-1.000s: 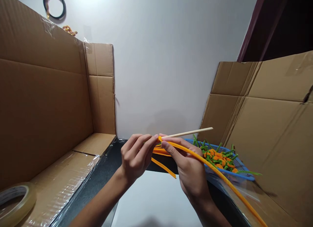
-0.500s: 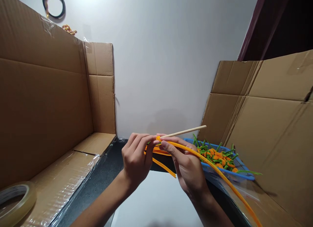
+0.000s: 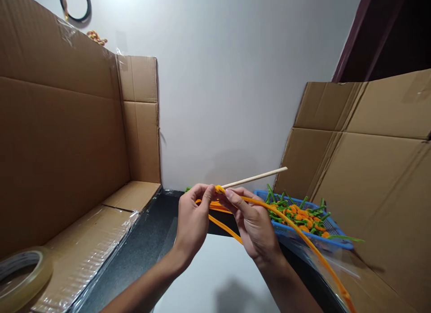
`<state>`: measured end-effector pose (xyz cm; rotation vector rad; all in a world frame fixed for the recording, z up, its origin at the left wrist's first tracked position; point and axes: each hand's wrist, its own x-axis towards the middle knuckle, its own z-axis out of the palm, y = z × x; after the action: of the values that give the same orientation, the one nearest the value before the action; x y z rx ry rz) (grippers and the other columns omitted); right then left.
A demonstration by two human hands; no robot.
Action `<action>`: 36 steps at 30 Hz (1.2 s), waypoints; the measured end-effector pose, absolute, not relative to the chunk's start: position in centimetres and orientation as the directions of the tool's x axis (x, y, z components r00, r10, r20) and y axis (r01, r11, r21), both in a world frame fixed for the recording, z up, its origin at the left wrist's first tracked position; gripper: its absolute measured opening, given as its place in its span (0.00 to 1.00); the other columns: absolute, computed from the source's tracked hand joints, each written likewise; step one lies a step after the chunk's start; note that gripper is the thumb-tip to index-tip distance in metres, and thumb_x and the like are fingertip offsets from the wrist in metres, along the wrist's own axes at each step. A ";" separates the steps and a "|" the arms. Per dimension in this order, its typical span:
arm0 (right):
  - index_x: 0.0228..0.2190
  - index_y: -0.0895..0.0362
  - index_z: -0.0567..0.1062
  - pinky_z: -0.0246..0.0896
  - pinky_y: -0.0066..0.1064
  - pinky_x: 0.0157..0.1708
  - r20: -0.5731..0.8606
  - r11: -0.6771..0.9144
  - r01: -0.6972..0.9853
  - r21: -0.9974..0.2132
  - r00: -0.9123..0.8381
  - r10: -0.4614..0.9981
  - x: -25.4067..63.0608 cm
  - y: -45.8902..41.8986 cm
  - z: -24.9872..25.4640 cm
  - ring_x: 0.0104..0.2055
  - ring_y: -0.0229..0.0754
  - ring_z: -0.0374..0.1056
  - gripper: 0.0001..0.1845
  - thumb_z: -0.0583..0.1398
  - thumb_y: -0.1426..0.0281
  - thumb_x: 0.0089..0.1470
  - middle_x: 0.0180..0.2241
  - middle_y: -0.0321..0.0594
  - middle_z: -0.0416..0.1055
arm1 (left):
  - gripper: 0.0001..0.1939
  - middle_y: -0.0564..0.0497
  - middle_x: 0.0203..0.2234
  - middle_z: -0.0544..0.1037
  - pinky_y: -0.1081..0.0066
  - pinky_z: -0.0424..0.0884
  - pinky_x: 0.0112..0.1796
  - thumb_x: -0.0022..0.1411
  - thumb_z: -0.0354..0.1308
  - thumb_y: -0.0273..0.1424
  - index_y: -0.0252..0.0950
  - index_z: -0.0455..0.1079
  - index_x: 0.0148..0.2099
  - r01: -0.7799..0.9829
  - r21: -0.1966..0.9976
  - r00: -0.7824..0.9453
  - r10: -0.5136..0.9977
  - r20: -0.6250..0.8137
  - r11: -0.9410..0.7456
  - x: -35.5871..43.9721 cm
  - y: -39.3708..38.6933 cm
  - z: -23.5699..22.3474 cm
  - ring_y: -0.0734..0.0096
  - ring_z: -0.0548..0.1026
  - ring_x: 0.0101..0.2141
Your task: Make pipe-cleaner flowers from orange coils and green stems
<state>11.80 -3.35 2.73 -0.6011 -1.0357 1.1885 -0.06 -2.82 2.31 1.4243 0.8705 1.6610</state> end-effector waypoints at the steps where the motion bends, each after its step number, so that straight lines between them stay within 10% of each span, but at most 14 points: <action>1: 0.29 0.57 0.81 0.71 0.40 0.48 0.322 0.287 -0.441 -0.851 -0.004 0.947 12.1 -3.2 2.8 0.37 0.45 0.77 0.11 0.72 0.64 0.44 0.31 0.41 0.81 | 0.20 0.54 0.22 0.71 0.75 0.66 0.31 0.65 0.57 0.46 0.34 0.68 0.30 -0.137 0.881 -0.062 0.891 0.450 -0.454 -0.1 -2.8 2.4 0.73 0.71 0.28; 18: 0.34 0.55 0.83 0.70 0.36 0.47 0.288 0.183 -0.455 -0.871 -0.174 0.942 13.5 -3.3 3.5 0.38 0.41 0.75 0.13 0.72 0.66 0.44 0.33 0.39 0.80 | 0.21 0.56 0.19 0.63 0.74 0.53 0.24 0.71 0.48 0.39 0.36 0.58 0.26 0.314 0.677 -0.049 0.701 0.711 -0.665 0.0 -3.9 2.7 0.77 0.58 0.21; 30: 0.31 0.54 0.83 0.72 0.34 0.43 0.416 0.307 -0.343 -0.888 -0.315 0.853 14.3 -2.9 3.8 0.39 0.42 0.75 0.08 0.71 0.65 0.47 0.32 0.38 0.79 | 0.24 0.54 0.22 0.63 0.73 0.55 0.28 0.68 0.51 0.47 0.35 0.62 0.27 -0.023 0.880 0.125 0.872 0.473 -0.474 -0.1 -4.3 3.3 0.75 0.59 0.26; 36: 0.27 0.55 0.81 0.71 0.32 0.35 0.487 0.407 -0.280 -0.869 -0.338 0.805 15.6 -2.3 3.6 0.31 0.40 0.74 0.07 0.71 0.64 0.47 0.27 0.35 0.76 | 0.28 0.58 0.18 0.54 0.73 0.42 0.23 0.62 0.55 0.54 0.35 0.59 0.25 -0.214 0.972 0.412 0.894 0.179 -0.097 -0.4 -4.8 4.1 0.80 0.46 0.21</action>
<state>15.58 -2.35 3.57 -0.4853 -1.5317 1.2009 -0.45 -4.77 4.07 1.3475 0.6750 1.0575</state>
